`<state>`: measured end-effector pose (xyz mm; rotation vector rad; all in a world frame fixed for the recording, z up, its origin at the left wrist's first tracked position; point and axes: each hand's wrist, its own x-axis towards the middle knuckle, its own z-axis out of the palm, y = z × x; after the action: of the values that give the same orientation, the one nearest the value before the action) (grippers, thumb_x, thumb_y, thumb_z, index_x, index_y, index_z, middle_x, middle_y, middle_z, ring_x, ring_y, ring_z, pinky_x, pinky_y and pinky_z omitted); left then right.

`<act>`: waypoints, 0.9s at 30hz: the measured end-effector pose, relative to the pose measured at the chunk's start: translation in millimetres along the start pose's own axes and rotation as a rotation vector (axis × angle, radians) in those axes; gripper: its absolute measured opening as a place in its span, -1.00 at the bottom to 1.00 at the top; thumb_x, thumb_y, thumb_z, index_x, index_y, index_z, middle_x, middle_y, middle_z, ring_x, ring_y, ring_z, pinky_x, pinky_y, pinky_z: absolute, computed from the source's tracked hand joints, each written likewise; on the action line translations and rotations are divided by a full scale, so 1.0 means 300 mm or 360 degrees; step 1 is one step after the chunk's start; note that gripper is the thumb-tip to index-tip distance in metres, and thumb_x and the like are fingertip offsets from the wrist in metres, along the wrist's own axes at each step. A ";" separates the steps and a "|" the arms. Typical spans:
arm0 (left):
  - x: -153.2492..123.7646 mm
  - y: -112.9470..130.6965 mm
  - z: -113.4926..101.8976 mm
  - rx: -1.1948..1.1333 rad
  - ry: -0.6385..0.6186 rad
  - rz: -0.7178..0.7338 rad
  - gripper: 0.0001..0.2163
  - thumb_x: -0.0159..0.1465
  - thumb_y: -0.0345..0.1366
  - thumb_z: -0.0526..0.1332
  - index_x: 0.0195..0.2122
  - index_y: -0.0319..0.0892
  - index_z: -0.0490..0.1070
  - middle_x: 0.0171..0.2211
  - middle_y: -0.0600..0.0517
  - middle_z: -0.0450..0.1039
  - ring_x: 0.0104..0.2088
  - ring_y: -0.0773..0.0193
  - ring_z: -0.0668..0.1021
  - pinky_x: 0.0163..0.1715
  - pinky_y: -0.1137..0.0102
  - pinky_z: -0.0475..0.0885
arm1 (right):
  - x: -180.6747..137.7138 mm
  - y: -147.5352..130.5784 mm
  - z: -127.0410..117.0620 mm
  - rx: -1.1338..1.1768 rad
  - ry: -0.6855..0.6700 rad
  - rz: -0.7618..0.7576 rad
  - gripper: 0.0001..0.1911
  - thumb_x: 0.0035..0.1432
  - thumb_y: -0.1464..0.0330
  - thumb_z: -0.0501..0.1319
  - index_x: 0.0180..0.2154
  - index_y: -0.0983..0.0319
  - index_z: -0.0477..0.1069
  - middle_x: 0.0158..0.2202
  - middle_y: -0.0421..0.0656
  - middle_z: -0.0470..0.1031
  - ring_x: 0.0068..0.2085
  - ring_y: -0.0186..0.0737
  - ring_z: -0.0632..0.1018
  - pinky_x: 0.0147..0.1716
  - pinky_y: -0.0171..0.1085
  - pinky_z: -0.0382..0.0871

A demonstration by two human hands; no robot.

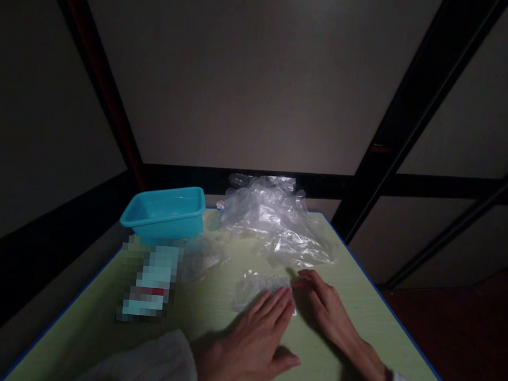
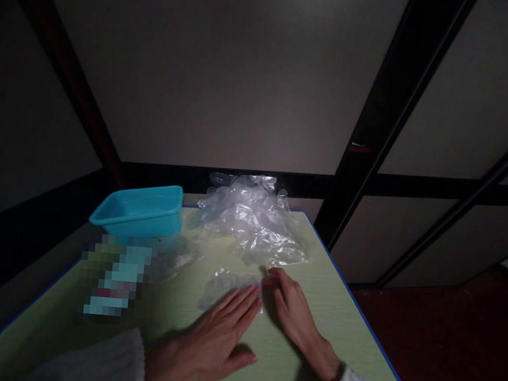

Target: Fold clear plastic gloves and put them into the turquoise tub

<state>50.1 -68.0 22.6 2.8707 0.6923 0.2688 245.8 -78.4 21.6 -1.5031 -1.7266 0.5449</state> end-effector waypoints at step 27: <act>0.001 -0.009 0.007 -0.0087 -0.0086 0.0071 -0.35 0.29 0.09 -0.09 0.27 -0.25 -0.08 0.28 -0.12 -0.05 0.29 0.07 -0.05 0.24 0.18 -0.12 | -0.002 -0.006 0.006 -0.0309 -0.0080 -0.0169 -0.60 0.10 0.38 -0.07 -0.12 0.29 0.41 -0.14 -0.01 0.52 -0.10 -0.02 0.48 -0.08 -0.01 0.31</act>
<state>49.5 -65.8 20.1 2.8330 0.6021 0.2117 243.2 -78.9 21.6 -1.5307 -1.9321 0.3715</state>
